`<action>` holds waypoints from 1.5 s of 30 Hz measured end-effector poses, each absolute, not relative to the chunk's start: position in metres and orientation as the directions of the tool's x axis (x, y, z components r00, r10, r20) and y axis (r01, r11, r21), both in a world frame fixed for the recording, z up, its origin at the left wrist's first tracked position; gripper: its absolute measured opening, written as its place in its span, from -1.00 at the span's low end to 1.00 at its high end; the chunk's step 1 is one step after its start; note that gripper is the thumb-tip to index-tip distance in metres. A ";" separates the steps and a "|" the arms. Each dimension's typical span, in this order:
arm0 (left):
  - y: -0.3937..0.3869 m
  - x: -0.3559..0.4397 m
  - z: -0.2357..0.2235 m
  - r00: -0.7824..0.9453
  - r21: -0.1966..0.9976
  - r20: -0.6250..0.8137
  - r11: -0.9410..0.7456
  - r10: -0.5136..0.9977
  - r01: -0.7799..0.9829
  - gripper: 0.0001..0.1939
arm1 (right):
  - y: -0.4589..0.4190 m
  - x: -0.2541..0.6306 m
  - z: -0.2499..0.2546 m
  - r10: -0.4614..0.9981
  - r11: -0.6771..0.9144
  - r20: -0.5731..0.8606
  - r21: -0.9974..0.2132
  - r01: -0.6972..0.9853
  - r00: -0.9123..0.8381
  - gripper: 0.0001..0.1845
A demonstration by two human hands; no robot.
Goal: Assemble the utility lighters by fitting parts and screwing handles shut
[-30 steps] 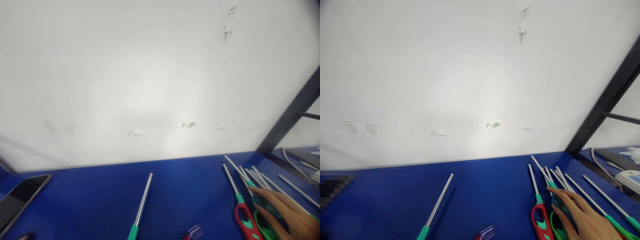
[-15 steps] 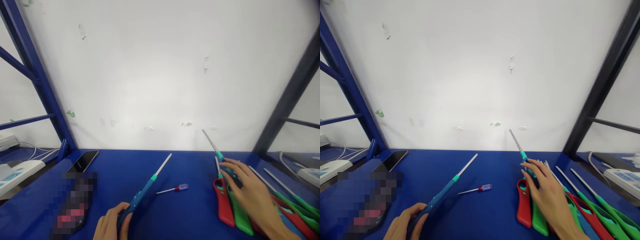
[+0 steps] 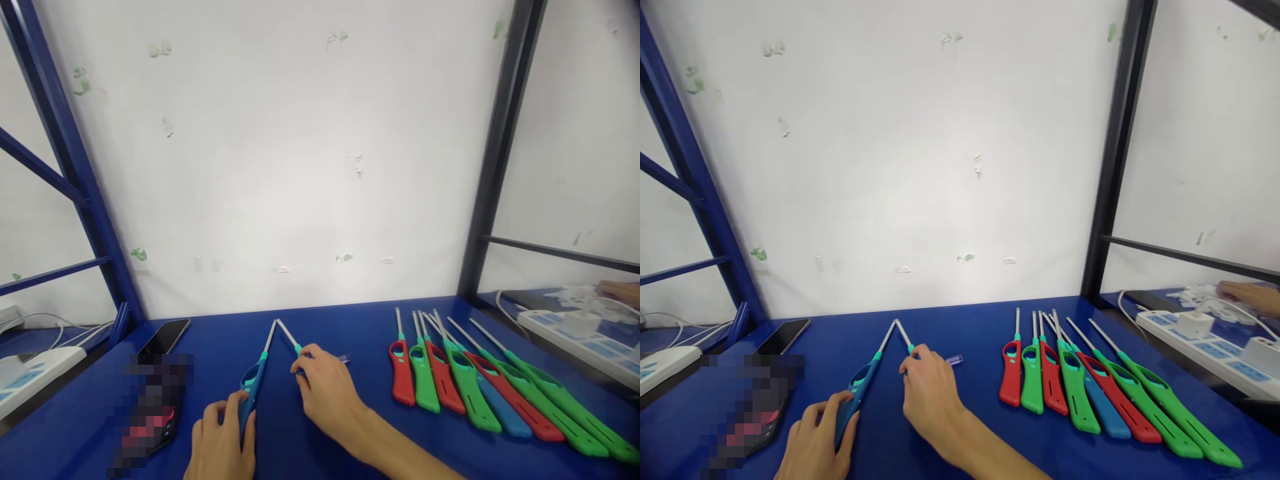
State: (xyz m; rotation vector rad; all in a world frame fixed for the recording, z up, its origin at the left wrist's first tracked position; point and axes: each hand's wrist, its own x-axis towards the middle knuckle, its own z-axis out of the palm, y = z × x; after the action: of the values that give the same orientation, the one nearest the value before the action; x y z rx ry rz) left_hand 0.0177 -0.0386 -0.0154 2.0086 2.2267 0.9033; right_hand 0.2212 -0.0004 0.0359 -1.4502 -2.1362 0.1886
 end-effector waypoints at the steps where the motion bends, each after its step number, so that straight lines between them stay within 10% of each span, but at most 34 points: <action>1: -0.038 0.018 -0.016 -0.164 0.407 0.361 0.003 0.918 0.913 -0.68 | 0.001 0.213 0.034 0.899 0.405 0.334 -0.394 0.825 -0.282 -0.79; 20: -0.041 0.018 -0.030 0.265 0.205 0.413 -0.372 0.871 0.905 -0.47 | 0.035 0.274 0.035 0.886 0.457 0.208 -0.233 0.859 -0.415 -0.70; 32: -0.038 0.022 -0.038 0.259 0.167 0.498 -0.385 0.827 0.908 -0.52 | 0.068 0.349 0.063 0.969 -0.077 0.220 -0.153 0.985 0.109 -0.65; 45: -0.040 0.018 -0.040 0.216 0.197 0.507 -0.356 0.834 0.913 -0.46 | 0.052 0.303 0.046 0.942 0.333 0.056 -0.300 0.894 -0.332 -0.68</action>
State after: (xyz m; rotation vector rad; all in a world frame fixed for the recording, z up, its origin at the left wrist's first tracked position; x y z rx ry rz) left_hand 0.0182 -0.0402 -0.0396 2.5578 1.8536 0.9036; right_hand 0.3033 0.0521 0.0458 -1.6670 -2.3768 0.3164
